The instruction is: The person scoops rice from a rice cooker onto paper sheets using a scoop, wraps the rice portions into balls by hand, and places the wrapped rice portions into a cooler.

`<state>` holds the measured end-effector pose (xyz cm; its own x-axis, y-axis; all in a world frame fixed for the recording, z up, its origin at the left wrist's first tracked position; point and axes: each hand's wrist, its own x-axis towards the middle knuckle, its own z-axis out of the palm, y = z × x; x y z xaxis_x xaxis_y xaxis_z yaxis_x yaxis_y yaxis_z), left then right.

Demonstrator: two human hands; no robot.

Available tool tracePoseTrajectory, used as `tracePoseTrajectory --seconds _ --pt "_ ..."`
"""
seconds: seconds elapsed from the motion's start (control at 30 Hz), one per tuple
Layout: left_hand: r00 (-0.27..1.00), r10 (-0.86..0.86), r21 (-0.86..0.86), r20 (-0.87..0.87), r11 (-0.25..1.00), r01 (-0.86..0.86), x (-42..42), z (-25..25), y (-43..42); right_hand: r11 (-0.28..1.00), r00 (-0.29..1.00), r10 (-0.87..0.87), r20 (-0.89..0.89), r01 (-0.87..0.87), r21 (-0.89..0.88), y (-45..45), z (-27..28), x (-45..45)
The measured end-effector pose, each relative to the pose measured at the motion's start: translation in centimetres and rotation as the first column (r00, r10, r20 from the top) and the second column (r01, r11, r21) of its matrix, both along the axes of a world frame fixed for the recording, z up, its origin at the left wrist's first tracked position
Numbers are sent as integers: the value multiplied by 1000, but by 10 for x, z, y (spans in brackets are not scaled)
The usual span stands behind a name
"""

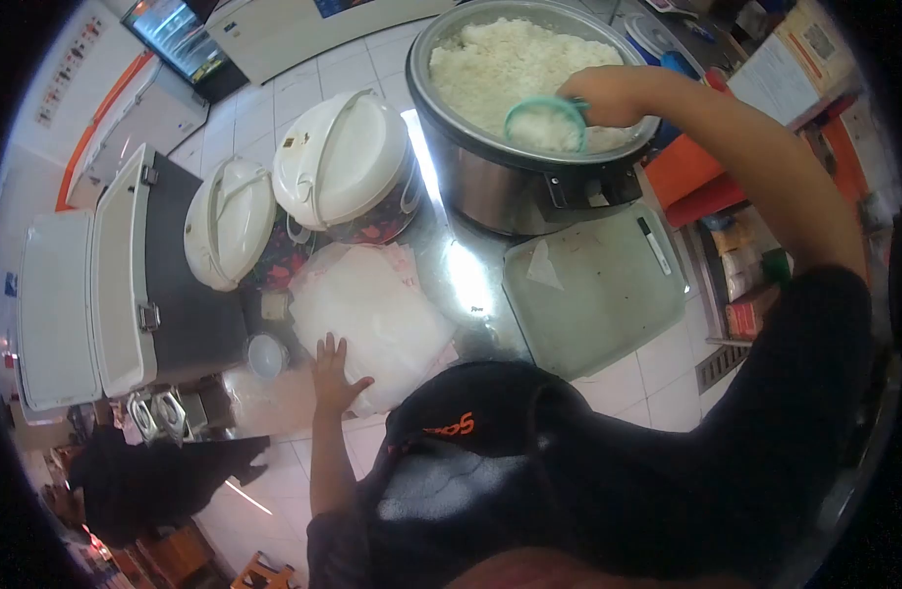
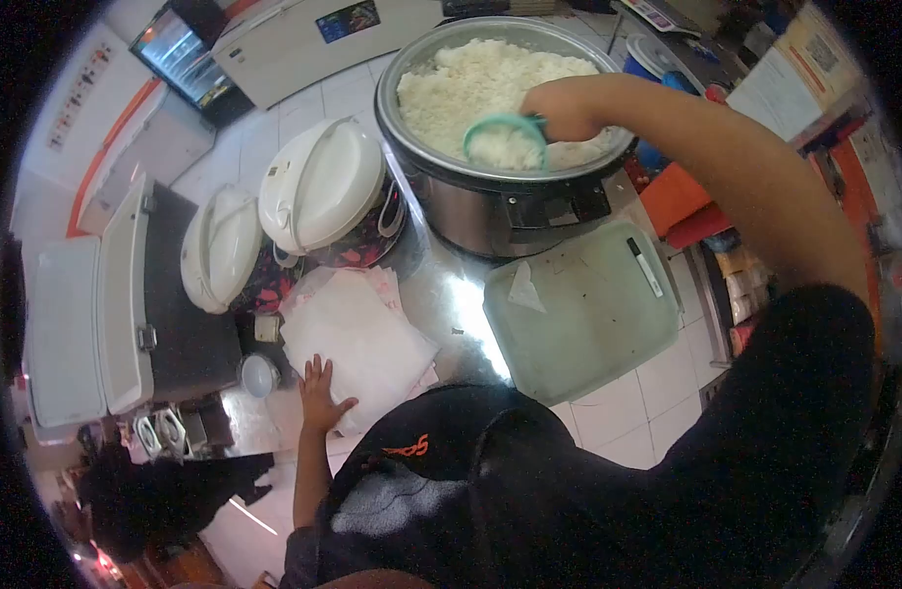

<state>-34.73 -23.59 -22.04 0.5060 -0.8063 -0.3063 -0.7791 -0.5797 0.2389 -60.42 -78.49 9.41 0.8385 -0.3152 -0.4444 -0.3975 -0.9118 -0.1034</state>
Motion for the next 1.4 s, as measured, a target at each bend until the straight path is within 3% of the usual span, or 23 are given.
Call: tracePoseTrajectory --seconds 0.03,0.17,0.3,0.37,0.43,0.5,0.57,0.6,0.63,0.7,0.77,0.8,0.83,0.9,1.03,1.1,1.23,1.3,1.4 --pt "1000 -22 -7 21 1000 22 1 -1 1 996 999 -25 45 21 83 -8 3 -5" --pt "997 -52 7 49 999 52 2 3 2 878 888 -407 213 316 361 1 34 -19" --pt "1000 -18 -84 11 996 19 12 2 10 700 662 -647 377 321 638 28 24 -23" --pt "998 -30 -117 52 992 35 22 -4 18 588 680 -655 330 183 788 63 23 -16" --pt "999 -32 -70 41 997 35 29 6 17 572 768 -576 279 135 809 93 7 -5" --pt "995 -77 -68 57 994 81 35 8 21 568 773 -594 220 209 796 166 -3 29" --pt "994 -85 -72 61 993 89 41 3 25 418 894 -448 9 201 886 195 -51 43" --pt "994 -100 -104 45 989 104 46 1 23 412 902 -429 -53 248 877 221 -74 58" --pt "992 -119 -138 32 983 122 50 0 23 400 912 -345 -224 358 844 235 -95 76" --pt "997 -71 -176 -41 982 63 56 -3 23 657 944 -327 52 187 730 278 -147 103" --pt "993 -27 -213 -112 977 3 59 -2 22 867 927 -273 257 120 484 315 -191 129" --pt "993 -19 -199 -115 980 -4 59 1 21 935 914 -233 332 116 336 330 -210 138" --pt "993 -10 -185 -118 983 -12 59 1 22 936 919 -226 322 113 334 345 -234 142" --pt "992 -18 -223 -122 975 -10 61 -6 25 986 951 169 259 -162 -50 368 -271 146" --pt "991 -47 -316 -122 949 6 62 -19 29 977 921 80 380 -147 152 366 -289 157" --pt "990 -55 -313 -131 950 11 66 -18 29 971 834 -72 547 -66 228 369 -294 174" --pt "989 -64 -321 -132 947 19 66 -21 29 967 884 -83 461 -41 252 365 -293 198" --pt "989 -64 -311 -137 950 18 67 -21 29 859 837 283 468 -438 265 349 -290 199" --pt "988 -61 -283 -141 959 19 65 -17 29 851 871 339 356 -445 278 349 -280 206"
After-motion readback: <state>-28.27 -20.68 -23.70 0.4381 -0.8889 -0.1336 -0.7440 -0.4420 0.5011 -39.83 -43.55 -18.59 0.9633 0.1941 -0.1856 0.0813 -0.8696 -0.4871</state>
